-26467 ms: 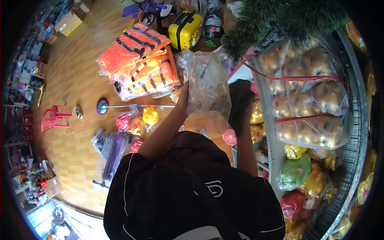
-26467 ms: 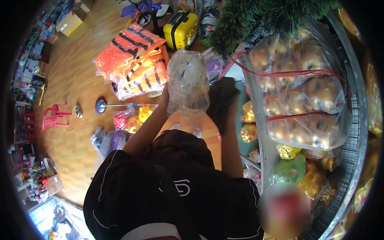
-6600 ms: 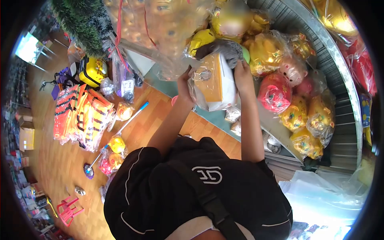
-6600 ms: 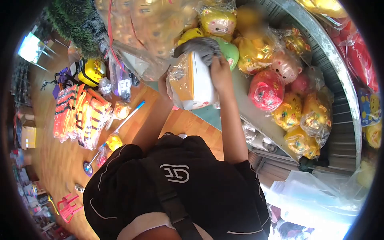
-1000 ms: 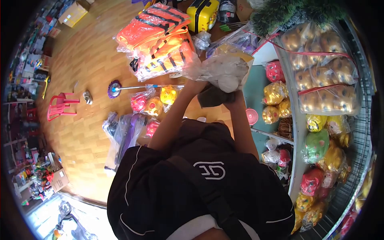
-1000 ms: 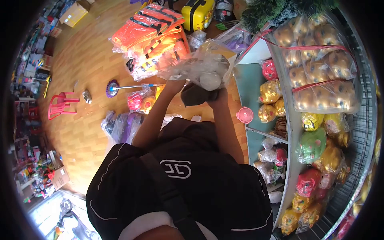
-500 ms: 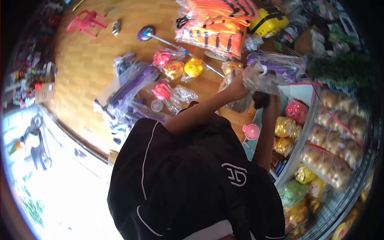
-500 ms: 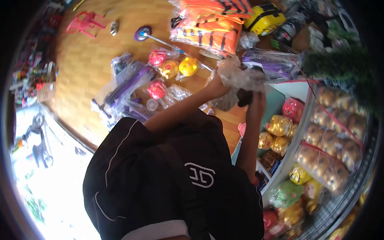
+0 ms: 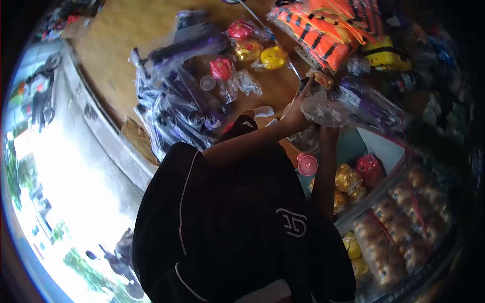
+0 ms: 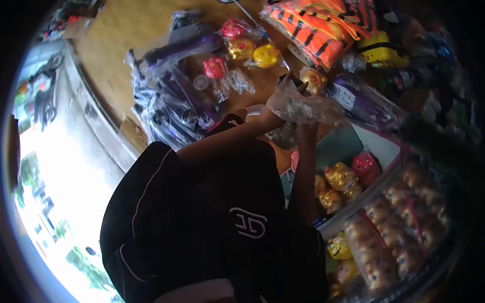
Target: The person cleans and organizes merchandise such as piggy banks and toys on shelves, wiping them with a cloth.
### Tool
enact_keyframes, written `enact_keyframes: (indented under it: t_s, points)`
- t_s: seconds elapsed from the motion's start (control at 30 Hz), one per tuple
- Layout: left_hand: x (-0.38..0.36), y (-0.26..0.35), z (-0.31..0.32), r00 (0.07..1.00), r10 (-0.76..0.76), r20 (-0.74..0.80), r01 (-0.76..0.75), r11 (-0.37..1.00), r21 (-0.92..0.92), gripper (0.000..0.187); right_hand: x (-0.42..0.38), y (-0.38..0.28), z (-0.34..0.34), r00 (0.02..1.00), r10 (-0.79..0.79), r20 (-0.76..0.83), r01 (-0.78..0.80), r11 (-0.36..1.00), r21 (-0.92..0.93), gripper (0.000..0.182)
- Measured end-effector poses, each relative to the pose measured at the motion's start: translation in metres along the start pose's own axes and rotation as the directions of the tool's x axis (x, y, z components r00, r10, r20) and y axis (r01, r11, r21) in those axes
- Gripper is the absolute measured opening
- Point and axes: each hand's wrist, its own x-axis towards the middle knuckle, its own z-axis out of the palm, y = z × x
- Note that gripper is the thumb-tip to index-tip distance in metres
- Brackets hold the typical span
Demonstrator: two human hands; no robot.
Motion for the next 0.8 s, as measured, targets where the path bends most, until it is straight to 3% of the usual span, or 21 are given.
enact_keyframes:
  t_s: [0.03, 0.07, 0.1, 0.2, 0.23, 0.27, 0.3, 0.33, 0.4, 0.43, 0.5, 0.53, 0.57, 0.6, 0.63, 0.67, 0.7, 0.73, 0.77, 0.8]
  points:
    - [-0.011, -0.002, -0.005, 0.993, -0.096, -0.065, 0.097, 0.995, 0.011, 0.047, -0.004, -0.013, 0.012, 0.996, 0.006, -0.085, 0.009, 0.984, 0.177, 0.021]
    - [-0.023, 0.0, -0.014, 0.974, -0.189, -0.127, 0.192, 0.981, 0.014, 0.047, -0.009, -0.004, 0.02, 0.999, 0.015, -0.051, -0.005, 0.982, 0.186, 0.021]
    - [-0.024, 0.014, -0.044, 0.984, -0.099, -0.146, 0.118, 0.984, 0.13, 0.041, -0.013, 0.012, 0.03, 0.998, -0.047, -0.029, 0.051, 0.989, 0.14, 0.019]
    - [-0.055, 0.006, -0.056, 0.964, -0.185, -0.191, 0.225, 0.95, 0.215, 0.039, -0.026, 0.033, 0.059, 0.988, -0.152, 0.015, 0.151, 0.987, 0.049, 0.014]
    - [-0.071, -0.003, -0.05, 0.899, -0.37, -0.234, 0.362, 0.929, -0.079, 0.037, -0.033, 0.038, 0.066, 0.992, -0.069, 0.101, 0.064, 0.996, 0.058, 0.014]
    - [-0.089, -0.013, -0.041, 0.808, -0.546, -0.222, 0.448, 0.814, -0.371, 0.036, -0.039, 0.039, 0.07, 0.982, 0.012, 0.186, -0.023, 0.998, 0.058, 0.015]
    - [-0.102, -0.026, -0.041, 0.626, -0.751, -0.207, 0.519, 0.601, -0.608, 0.033, -0.043, 0.034, 0.071, 0.98, 0.008, 0.2, -0.019, 0.998, 0.055, 0.015]
    - [-0.111, -0.039, -0.048, 0.42, -0.9, -0.121, 0.5, 0.34, -0.797, 0.03, -0.048, 0.027, 0.073, 0.972, -0.036, 0.231, 0.019, 0.997, 0.076, 0.016]
    - [-0.122, -0.053, -0.07, 0.168, -0.984, 0.052, 0.301, 0.002, -0.954, 0.024, -0.054, 0.023, 0.074, 0.961, -0.083, 0.264, 0.06, 0.994, 0.095, 0.017]
    - [-0.132, -0.062, -0.072, 0.167, -0.984, 0.052, 0.294, -0.001, -0.956, 0.024, -0.058, 0.029, 0.075, 0.94, -0.128, 0.316, 0.133, 0.991, 0.006, 0.018]
    - [-0.162, -0.085, -0.056, 0.354, -0.903, -0.241, 0.678, 0.426, -0.599, 0.026, -0.063, 0.052, 0.08, 0.914, -0.163, 0.372, 0.209, 0.974, -0.086, 0.019]
    - [-0.174, -0.099, -0.047, 0.352, -0.905, -0.239, 0.675, 0.423, -0.604, 0.026, -0.068, 0.073, 0.083, 0.907, 0.078, 0.414, -0.087, 0.996, 0.002, 0.019]
    - [-0.183, -0.115, -0.04, 0.34, -0.877, -0.338, 0.755, 0.469, -0.459, 0.026, -0.07, 0.089, 0.088, 0.83, 0.299, 0.47, -0.377, 0.923, 0.079, 0.019]
    - [-0.179, -0.124, -0.045, 0.344, -0.832, -0.435, 0.817, 0.493, -0.299, 0.027, -0.069, 0.096, 0.093, 0.835, 0.294, 0.465, -0.371, 0.925, 0.081, 0.019]
    - [-0.174, -0.134, -0.05, 0.234, -0.862, -0.45, 0.842, 0.411, -0.35, 0.026, -0.068, 0.104, 0.094, 0.784, 0.423, 0.455, -0.505, 0.86, 0.072, 0.019]
    - [-0.169, -0.145, -0.057, 0.216, -0.896, -0.388, 0.86, 0.363, -0.358, 0.026, -0.065, 0.115, 0.091, 0.717, 0.543, 0.437, -0.626, 0.778, 0.06, 0.02]
    - [-0.168, -0.163, -0.06, 0.103, -0.958, -0.269, 0.867, 0.219, -0.448, 0.03, -0.065, 0.139, 0.09, 0.729, 0.536, 0.427, -0.612, 0.789, 0.054, 0.02]
    - [-0.166, -0.181, -0.057, -0.01, -0.99, -0.141, 0.857, 0.064, -0.511, 0.035, -0.069, 0.168, 0.096, 0.675, 0.625, 0.391, -0.691, 0.722, 0.038, 0.023]
    - [-0.164, -0.197, -0.047, 0.0, -0.989, -0.149, 0.861, 0.076, -0.503, 0.035, -0.073, 0.186, 0.105, 0.606, 0.71, 0.357, -0.771, 0.636, 0.043, 0.027]
    - [-0.167, -0.211, -0.039, -0.078, -0.994, -0.074, 0.915, -0.042, -0.402, 0.042, -0.072, 0.183, 0.108, 0.601, 0.713, 0.363, -0.779, 0.623, 0.066, 0.027]
